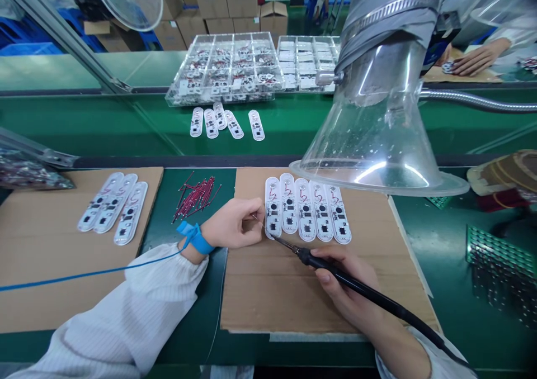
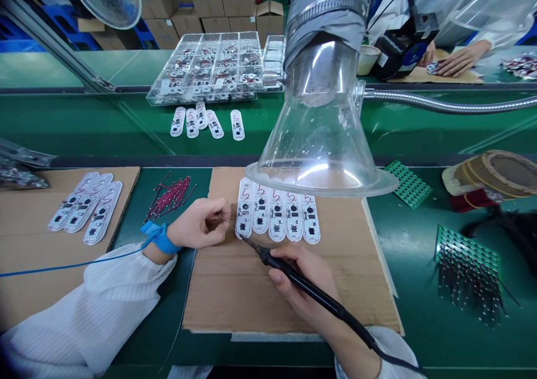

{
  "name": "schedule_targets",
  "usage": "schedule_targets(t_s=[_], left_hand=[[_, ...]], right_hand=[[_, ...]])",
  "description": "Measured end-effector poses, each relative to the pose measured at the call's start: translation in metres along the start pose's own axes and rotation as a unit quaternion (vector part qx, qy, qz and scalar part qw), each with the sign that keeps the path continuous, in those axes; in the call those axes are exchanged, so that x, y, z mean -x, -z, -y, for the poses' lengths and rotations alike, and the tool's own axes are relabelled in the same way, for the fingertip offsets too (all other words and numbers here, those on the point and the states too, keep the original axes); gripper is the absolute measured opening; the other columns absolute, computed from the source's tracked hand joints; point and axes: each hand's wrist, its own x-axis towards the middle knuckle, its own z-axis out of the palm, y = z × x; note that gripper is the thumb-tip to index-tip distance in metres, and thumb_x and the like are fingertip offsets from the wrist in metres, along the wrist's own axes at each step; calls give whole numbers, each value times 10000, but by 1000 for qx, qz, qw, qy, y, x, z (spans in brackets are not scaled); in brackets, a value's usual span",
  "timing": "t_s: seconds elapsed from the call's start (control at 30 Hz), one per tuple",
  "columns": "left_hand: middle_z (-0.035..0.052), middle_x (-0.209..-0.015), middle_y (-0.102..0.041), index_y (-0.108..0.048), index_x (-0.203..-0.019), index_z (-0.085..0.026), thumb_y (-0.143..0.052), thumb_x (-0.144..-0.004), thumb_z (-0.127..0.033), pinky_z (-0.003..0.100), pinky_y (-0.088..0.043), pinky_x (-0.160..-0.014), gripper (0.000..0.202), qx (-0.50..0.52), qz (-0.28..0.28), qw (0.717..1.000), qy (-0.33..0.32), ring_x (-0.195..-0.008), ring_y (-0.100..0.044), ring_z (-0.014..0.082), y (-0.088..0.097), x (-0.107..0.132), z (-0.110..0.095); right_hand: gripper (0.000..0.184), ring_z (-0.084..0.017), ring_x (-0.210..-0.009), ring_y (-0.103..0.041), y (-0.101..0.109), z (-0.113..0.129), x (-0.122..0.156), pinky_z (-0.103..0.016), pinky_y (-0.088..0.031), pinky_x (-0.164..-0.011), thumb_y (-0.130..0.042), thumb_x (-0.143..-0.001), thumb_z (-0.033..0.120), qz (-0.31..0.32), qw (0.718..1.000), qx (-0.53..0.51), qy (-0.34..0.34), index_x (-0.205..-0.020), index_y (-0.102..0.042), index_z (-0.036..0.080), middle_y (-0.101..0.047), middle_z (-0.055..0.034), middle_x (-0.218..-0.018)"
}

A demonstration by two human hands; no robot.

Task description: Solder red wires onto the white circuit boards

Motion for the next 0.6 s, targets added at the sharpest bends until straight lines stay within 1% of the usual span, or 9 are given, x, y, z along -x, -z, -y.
schedule_targets(t_s=[0.13,0.2,0.27,0.33,0.4,0.5,0.53,0.57,0.6], left_hand=[[-90,-648,-409,-478,-831,-216,-556,-789,-129,206,-270,-509,124,2,1,1000,-11,-523,-293,68,0,0,-1],[-77,-681,-414,-489,-852,-217,-564,-809,-134,212,-277,-520,120,-3,-25,1000,-14,-539,-308,76,0,1,-3],[-70,-710,-396,-491,-880,-222,-587,-840,-154,216,-282,-532,123,-21,-98,995,-3,-560,-318,87,5,1,-3],[-76,-710,-363,-490,-931,-231,-610,-901,-194,216,-296,-548,129,-56,-220,973,32,-566,-330,96,21,-1,1],[-89,-684,-351,-493,-1010,-239,-613,-990,-279,218,-307,-553,128,-100,-346,929,78,-545,-348,102,54,-8,11],[-61,-684,-474,-535,-1119,-221,-486,-1107,-422,245,-377,-593,207,-222,-464,843,155,-564,-470,130,134,-30,29],[-16,-745,-567,-569,-1126,-197,-381,-1143,-415,262,-436,-663,288,-291,-480,803,202,-647,-555,154,162,-38,35],[40,-846,-655,-600,-1142,-170,-246,-1171,-388,278,-483,-762,416,-354,-456,768,277,-771,-634,180,187,-47,41],[89,-961,-714,-619,-1168,-150,-154,-1179,-373,291,-506,-862,516,-397,-375,749,375,-919,-688,204,206,-56,48]], right_hand=[[226,-192,-788,-825,0,1,-1,-242,-655,-671,-652,-1090,485,1,1000,4,3,-1124,-725,274,-834,-29,-950],[228,-190,-786,-818,0,-2,3,-242,-653,-670,-647,-1092,488,-3,1000,-15,-2,-1130,-719,275,-824,-35,-954],[227,-188,-782,-809,-1,-8,10,-248,-654,-673,-640,-1095,488,-30,999,-34,-15,-1156,-710,282,-812,-40,-974],[223,-190,-784,-805,-1,-15,18,-257,-660,-693,-630,-1097,480,-72,996,-37,-30,-1181,-704,287,-803,-43,-984],[221,-196,-776,-804,-2,-21,23,-262,-667,-710,-629,-1093,471,-104,994,-28,-32,-1178,-710,283,-799,-45,-960],[230,-218,-732,-802,-4,-27,22,-278,-679,-682,-649,-1074,475,-118,992,-31,-24,-1129,-732,267,-808,-62,-944],[234,-226,-725,-803,-4,-27,21,-285,-685,-682,-658,-1067,479,-118,992,-35,-22,-1115,-741,265,-813,-66,-941],[240,-234,-721,-805,-4,-28,20,-291,-691,-688,-670,-1057,485,-120,992,-41,-22,-1105,-751,264,-816,-68,-935],[247,-238,-710,-803,-3,-29,19,-293,-695,-690,-680,-1048,493,-123,991,-47,-22,-1094,-761,265,-818,-67,-919]])
